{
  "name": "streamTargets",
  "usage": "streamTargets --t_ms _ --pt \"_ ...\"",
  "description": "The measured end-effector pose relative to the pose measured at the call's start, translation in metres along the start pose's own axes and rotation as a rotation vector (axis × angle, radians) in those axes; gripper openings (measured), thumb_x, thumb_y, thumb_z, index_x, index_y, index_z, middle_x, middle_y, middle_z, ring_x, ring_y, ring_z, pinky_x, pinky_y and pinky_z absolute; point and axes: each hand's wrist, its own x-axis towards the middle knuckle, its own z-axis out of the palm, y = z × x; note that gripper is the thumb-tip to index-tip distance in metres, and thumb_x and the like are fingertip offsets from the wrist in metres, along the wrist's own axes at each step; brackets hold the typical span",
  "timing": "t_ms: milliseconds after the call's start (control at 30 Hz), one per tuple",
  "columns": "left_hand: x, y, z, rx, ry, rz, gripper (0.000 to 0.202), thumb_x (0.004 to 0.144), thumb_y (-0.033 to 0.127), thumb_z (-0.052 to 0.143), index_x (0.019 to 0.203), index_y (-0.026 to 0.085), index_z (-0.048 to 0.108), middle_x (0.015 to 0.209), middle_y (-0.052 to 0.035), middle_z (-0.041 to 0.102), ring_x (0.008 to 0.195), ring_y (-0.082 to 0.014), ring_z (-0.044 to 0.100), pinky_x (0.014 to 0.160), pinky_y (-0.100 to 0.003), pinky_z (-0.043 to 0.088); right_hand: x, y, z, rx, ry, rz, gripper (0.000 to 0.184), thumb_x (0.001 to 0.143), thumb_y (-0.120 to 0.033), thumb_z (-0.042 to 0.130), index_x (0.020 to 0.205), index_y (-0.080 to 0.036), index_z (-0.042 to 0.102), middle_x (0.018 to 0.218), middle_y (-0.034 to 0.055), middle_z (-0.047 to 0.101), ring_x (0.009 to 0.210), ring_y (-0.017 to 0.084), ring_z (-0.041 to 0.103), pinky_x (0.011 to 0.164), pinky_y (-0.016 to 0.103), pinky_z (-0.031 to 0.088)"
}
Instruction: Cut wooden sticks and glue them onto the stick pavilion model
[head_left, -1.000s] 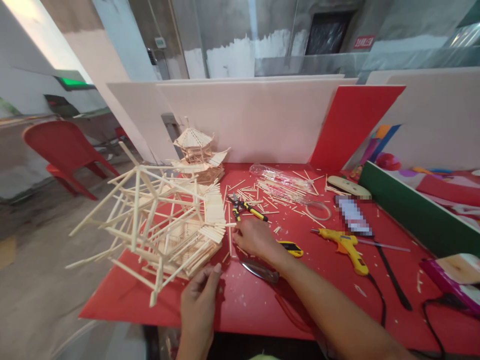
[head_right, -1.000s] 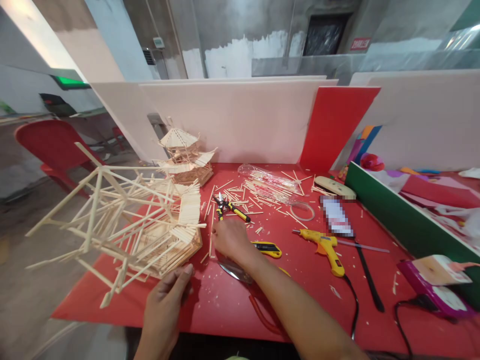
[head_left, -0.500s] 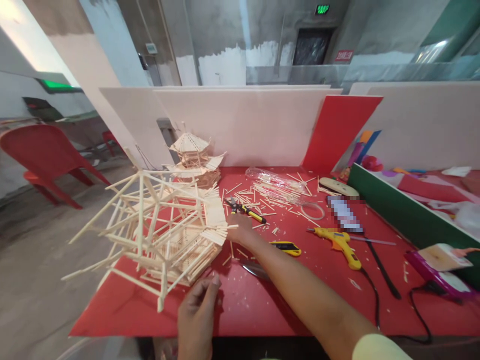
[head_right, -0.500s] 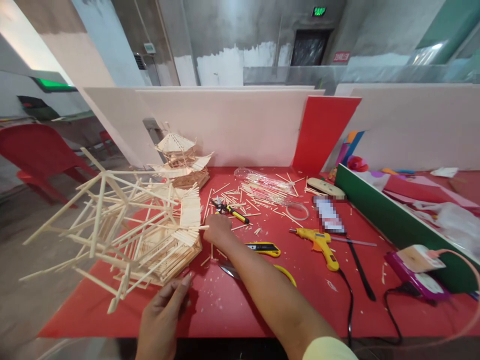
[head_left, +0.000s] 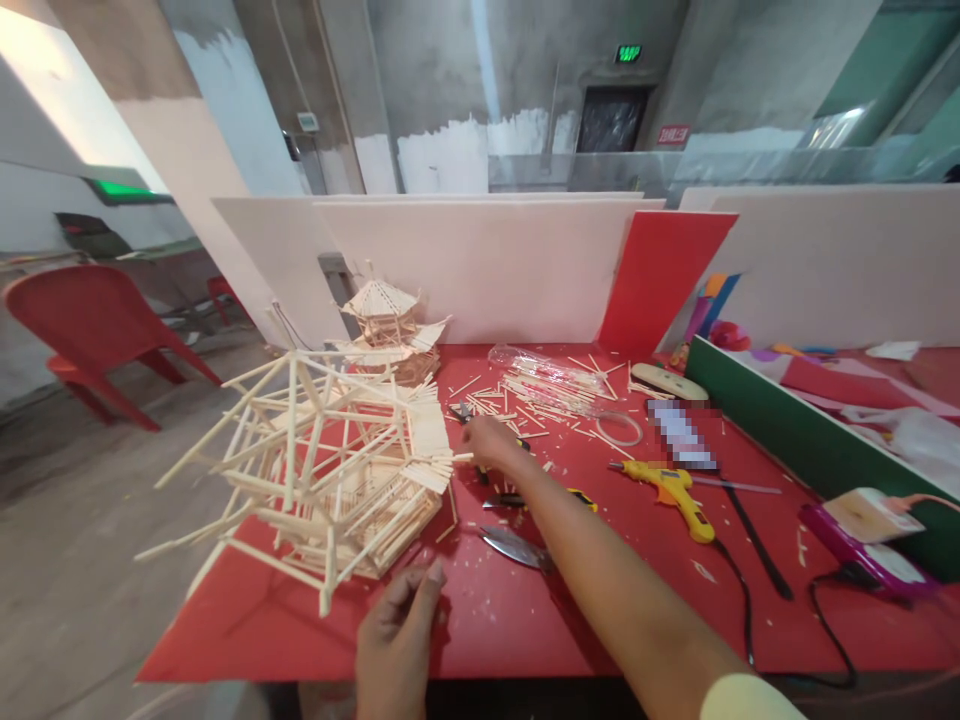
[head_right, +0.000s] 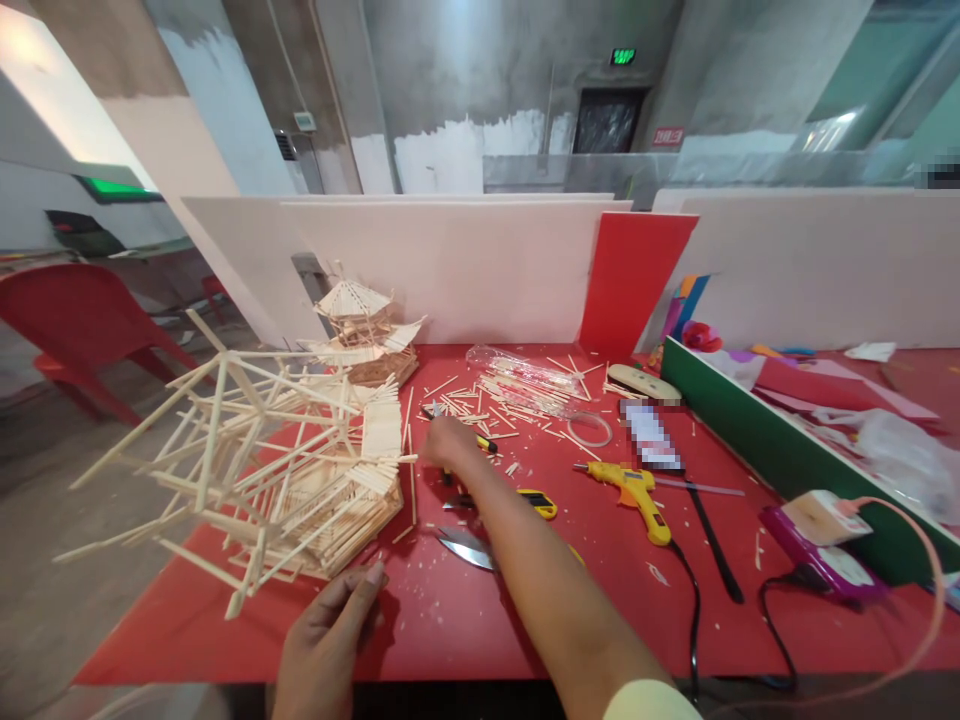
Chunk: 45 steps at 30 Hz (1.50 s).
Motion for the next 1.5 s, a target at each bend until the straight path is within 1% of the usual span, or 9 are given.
streamTargets --t_ms 233,467,567,700,800,900,1067,1300,1500 --pt "0.001 0.006 0.016 -0.006 -0.054 0.031 0.042 0.062 0.055 0.081 0.059 0.016 0.064 0.045 0.0045 0.049 0.044 -0.0089 0.041 0.042 -0.019 0.038 -0.008 0.09 -0.026 -0.171 -0.032 0.115 0.034 0.095 -0.036 0.06 0.124 -0.019 0.058 0.126 0.0083 0.06 0.105 0.022 0.062 0.088 0.043 0.054" --pt "-0.01 0.013 0.033 -0.026 -0.102 0.013 0.043 0.059 0.054 0.082 0.056 0.016 0.062 0.044 0.006 0.046 0.043 -0.0078 0.039 0.042 -0.018 0.036 -0.023 0.108 -0.027 -0.152 -0.112 0.055 0.034 0.094 -0.036 0.061 0.124 -0.019 0.058 0.126 0.0083 0.06 0.105 0.022 0.062 0.088 0.042 0.054" --pt "-0.014 0.014 0.032 -0.031 -0.075 0.012 0.041 0.058 0.053 0.083 0.058 0.016 0.063 0.045 0.0058 0.047 0.043 -0.0082 0.041 0.042 -0.017 0.036 -0.049 0.125 -0.036 -0.096 -0.138 0.047 0.037 0.094 -0.036 0.062 0.124 -0.016 0.057 0.125 0.0098 0.059 0.106 0.023 0.062 0.088 0.043 0.054" --pt "-0.014 0.011 0.041 -0.034 -0.092 -0.009 0.038 0.057 0.05 0.085 0.06 0.016 0.067 0.046 0.0049 0.05 0.044 -0.008 0.043 0.041 -0.017 0.037 -0.114 0.145 -0.044 0.051 -0.259 -0.051 0.027 0.095 -0.036 0.06 0.113 -0.017 0.063 0.113 0.0059 0.065 0.093 0.018 0.065 0.08 0.036 0.056" --pt "-0.014 0.007 0.058 -0.064 -0.165 -0.097 0.041 0.058 0.047 0.085 0.082 0.015 0.076 0.052 0.0022 0.059 0.043 -0.0072 0.046 0.04 -0.016 0.034 -0.162 0.134 -0.028 0.225 -0.337 -0.204 0.015 0.088 -0.017 0.057 0.087 -0.018 0.072 0.075 -0.0029 0.07 0.072 0.012 0.065 0.064 0.02 0.048" --pt "-0.016 0.003 0.073 -0.139 -0.284 -0.171 0.049 0.061 0.047 0.083 0.097 0.013 0.076 0.05 0.0021 0.059 0.036 -0.005 0.038 0.035 -0.016 0.025 -0.19 0.105 0.005 0.373 -0.296 -0.297 0.02 0.083 -0.012 0.052 0.082 -0.019 0.07 0.073 -0.0041 0.068 0.068 0.01 0.062 0.059 0.018 0.042" --pt "-0.022 0.001 0.067 -0.248 -0.21 -0.11 0.039 0.063 0.043 0.084 0.09 0.016 0.077 0.066 -0.0025 0.068 0.046 -0.006 0.046 0.041 -0.016 0.033 -0.207 0.07 0.041 0.581 -0.042 -0.326 0.019 0.088 -0.03 0.057 0.08 -0.021 0.071 0.078 0.001 0.068 0.075 0.016 0.06 0.066 0.024 0.041" --pt "-0.027 0.003 0.046 -0.229 -0.18 -0.063 0.041 0.067 0.045 0.082 0.096 0.017 0.077 0.066 -0.0013 0.068 0.057 -0.0096 0.053 0.054 -0.018 0.043 -0.229 0.07 0.023 0.677 -0.257 -0.392 0.011 0.085 -0.033 0.067 0.089 -0.027 0.075 0.083 -0.0017 0.069 0.073 0.014 0.061 0.065 0.022 0.042" --pt "-0.028 0.008 0.046 -0.209 -0.183 -0.052 0.048 0.066 0.045 0.082 0.102 0.015 0.074 0.065 -0.0029 0.069 0.06 -0.0145 0.058 0.053 -0.024 0.049 -0.233 0.075 0.018 0.83 -0.24 -0.414 0.016 0.087 -0.036 0.066 0.085 -0.025 0.079 0.075 0.0003 0.07 0.069 0.013 0.062 0.063 0.021 0.044"
